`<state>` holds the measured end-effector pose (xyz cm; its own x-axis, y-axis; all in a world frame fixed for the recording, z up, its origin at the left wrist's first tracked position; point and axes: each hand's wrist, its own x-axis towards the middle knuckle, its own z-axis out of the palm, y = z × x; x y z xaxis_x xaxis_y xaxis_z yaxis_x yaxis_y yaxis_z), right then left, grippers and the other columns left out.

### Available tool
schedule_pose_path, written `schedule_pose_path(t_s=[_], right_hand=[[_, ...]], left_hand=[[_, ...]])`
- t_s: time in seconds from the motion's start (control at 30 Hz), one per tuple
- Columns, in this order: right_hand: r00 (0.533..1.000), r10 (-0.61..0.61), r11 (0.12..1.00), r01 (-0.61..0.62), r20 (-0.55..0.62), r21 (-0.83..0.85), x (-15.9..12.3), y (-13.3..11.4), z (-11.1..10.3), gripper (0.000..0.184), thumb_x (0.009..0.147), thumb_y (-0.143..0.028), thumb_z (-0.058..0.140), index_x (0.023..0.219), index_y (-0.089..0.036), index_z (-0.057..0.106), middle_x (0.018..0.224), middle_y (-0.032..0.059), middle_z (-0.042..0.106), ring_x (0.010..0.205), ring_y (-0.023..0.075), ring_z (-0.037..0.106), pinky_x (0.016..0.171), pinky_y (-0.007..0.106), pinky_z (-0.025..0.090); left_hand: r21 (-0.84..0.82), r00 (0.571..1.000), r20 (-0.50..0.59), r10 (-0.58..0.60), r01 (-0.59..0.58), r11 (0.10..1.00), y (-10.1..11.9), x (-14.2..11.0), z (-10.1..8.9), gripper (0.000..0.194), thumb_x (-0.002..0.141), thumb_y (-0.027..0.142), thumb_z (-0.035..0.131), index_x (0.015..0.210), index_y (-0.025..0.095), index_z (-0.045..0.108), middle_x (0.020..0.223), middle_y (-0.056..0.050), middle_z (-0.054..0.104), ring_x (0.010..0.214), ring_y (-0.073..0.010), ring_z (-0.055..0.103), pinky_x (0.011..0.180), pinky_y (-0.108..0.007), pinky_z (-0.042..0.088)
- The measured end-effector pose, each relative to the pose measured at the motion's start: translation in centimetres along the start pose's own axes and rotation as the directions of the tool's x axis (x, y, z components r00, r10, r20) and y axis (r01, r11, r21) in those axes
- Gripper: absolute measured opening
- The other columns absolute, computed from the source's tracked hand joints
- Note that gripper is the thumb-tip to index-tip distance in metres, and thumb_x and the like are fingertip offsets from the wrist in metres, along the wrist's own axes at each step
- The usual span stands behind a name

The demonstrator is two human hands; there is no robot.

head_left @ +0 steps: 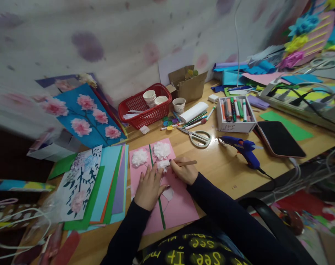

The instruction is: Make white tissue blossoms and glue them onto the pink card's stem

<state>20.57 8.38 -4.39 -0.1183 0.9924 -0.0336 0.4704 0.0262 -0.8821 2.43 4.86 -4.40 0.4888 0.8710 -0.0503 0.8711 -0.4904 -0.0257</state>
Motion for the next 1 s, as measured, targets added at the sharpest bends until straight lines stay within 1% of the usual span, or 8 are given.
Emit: schedule_pose_path(t_s=[0.23, 0.37, 0.47, 0.6, 0.7, 0.8, 0.9, 1.0], right_hand=[[1.0, -0.016, 0.999, 0.015, -0.008, -0.037, 0.0, 0.3, 0.2, 0.042, 0.092, -0.019, 0.041, 0.053, -0.017, 0.056, 0.041, -0.0013, 0.054, 0.04, 0.0098, 0.051, 0.045, 0.02, 0.033], [0.999, -0.049, 0.996, 0.05, 0.011, -0.072, 0.2, 0.5, 0.3, 0.041, 0.094, -0.022, 0.045, 0.056, -0.017, 0.059, 0.045, -0.0007, 0.056, 0.042, 0.0105, 0.05, 0.046, 0.021, 0.032], [0.995, -0.089, 0.991, 0.092, 0.036, -0.092, 0.4, 0.9, 0.4, 0.039, 0.094, -0.023, 0.047, 0.058, -0.017, 0.061, 0.047, -0.0006, 0.056, 0.045, 0.0109, 0.05, 0.048, 0.022, 0.032], [0.991, -0.125, 0.985, 0.13, 0.05, -0.112, 0.3, 1.1, 0.4, 0.039, 0.095, -0.023, 0.044, 0.062, -0.017, 0.063, 0.048, -0.0008, 0.056, 0.047, 0.0107, 0.048, 0.05, 0.022, 0.032], [0.989, -0.134, 0.981, 0.142, 0.064, -0.13, 0.2, 0.8, 0.3, 0.04, 0.096, -0.021, 0.043, 0.06, -0.017, 0.061, 0.048, -0.001, 0.054, 0.048, 0.0106, 0.047, 0.051, 0.022, 0.03], [0.988, -0.13, 0.979, 0.141, 0.077, -0.15, 0.3, 0.1, 0.1, 0.038, 0.094, -0.018, 0.046, 0.058, -0.016, 0.06, 0.051, 0.0, 0.055, 0.049, 0.0104, 0.044, 0.051, 0.024, 0.027], [0.989, -0.114, 0.979, 0.127, 0.093, -0.157, 0.5, -0.5, -0.1, 0.033, 0.089, -0.013, 0.051, 0.057, -0.015, 0.059, 0.054, 0.0007, 0.056, 0.05, 0.01, 0.042, 0.05, 0.024, 0.025], [0.99, -0.087, 0.984, 0.103, 0.112, -0.144, 0.8, -0.7, -0.1, 0.035, 0.088, -0.012, 0.05, 0.054, -0.016, 0.057, 0.05, -0.0008, 0.054, 0.046, 0.0092, 0.042, 0.047, 0.023, 0.025]], left_hand=[[-0.001, 0.999, -0.023, 0.027, -0.027, 1.0, -0.4, -0.2, 0.6, 0.059, 0.09, 0.038, 0.061, 0.142, 0.019, 0.043, 0.15, -0.021, 0.043, 0.135, -0.0401, 0.044, 0.103, -0.06, 0.044], [0.018, 1.0, 0.007, 0.024, -0.024, 1.0, 0.1, -0.1, 0.3, 0.058, 0.09, 0.038, 0.061, 0.143, 0.025, 0.041, 0.151, -0.019, 0.042, 0.136, -0.0403, 0.043, 0.102, -0.061, 0.043], [0.047, 1.0, 0.007, -0.002, 0.002, 0.999, 0.5, 0.0, -0.1, 0.057, 0.089, 0.035, 0.063, 0.142, 0.027, 0.043, 0.15, -0.019, 0.044, 0.135, -0.0398, 0.044, 0.102, -0.06, 0.044], [0.062, 1.0, -0.013, 0.002, -0.001, 0.998, 0.6, 0.0, -0.2, 0.06, 0.089, 0.035, 0.062, 0.144, 0.026, 0.04, 0.148, -0.019, 0.046, 0.134, -0.0402, 0.046, 0.101, -0.06, 0.045], [0.036, 0.999, -0.024, 0.037, -0.036, 0.999, 0.3, -0.2, 0.1, 0.06, 0.091, 0.04, 0.059, 0.144, 0.02, 0.04, 0.149, -0.022, 0.044, 0.134, -0.0424, 0.044, 0.101, -0.062, 0.044], [0.005, 0.999, -0.03, 0.033, -0.032, 0.999, -0.1, -0.3, 0.4, 0.06, 0.09, 0.043, 0.059, 0.141, 0.016, 0.042, 0.148, -0.023, 0.044, 0.135, -0.0419, 0.043, 0.102, -0.061, 0.044], [-0.01, 1.0, -0.019, 0.024, -0.024, 1.0, -0.1, -0.3, 0.3, 0.056, 0.091, 0.044, 0.057, 0.139, 0.017, 0.045, 0.148, -0.021, 0.046, 0.136, -0.0412, 0.042, 0.102, -0.062, 0.043], [-0.017, 1.0, -0.005, 0.018, -0.018, 1.0, 0.2, -0.1, -0.2, 0.055, 0.092, 0.044, 0.055, 0.141, 0.02, 0.044, 0.147, -0.022, 0.046, 0.136, -0.0423, 0.042, 0.101, -0.064, 0.042]])
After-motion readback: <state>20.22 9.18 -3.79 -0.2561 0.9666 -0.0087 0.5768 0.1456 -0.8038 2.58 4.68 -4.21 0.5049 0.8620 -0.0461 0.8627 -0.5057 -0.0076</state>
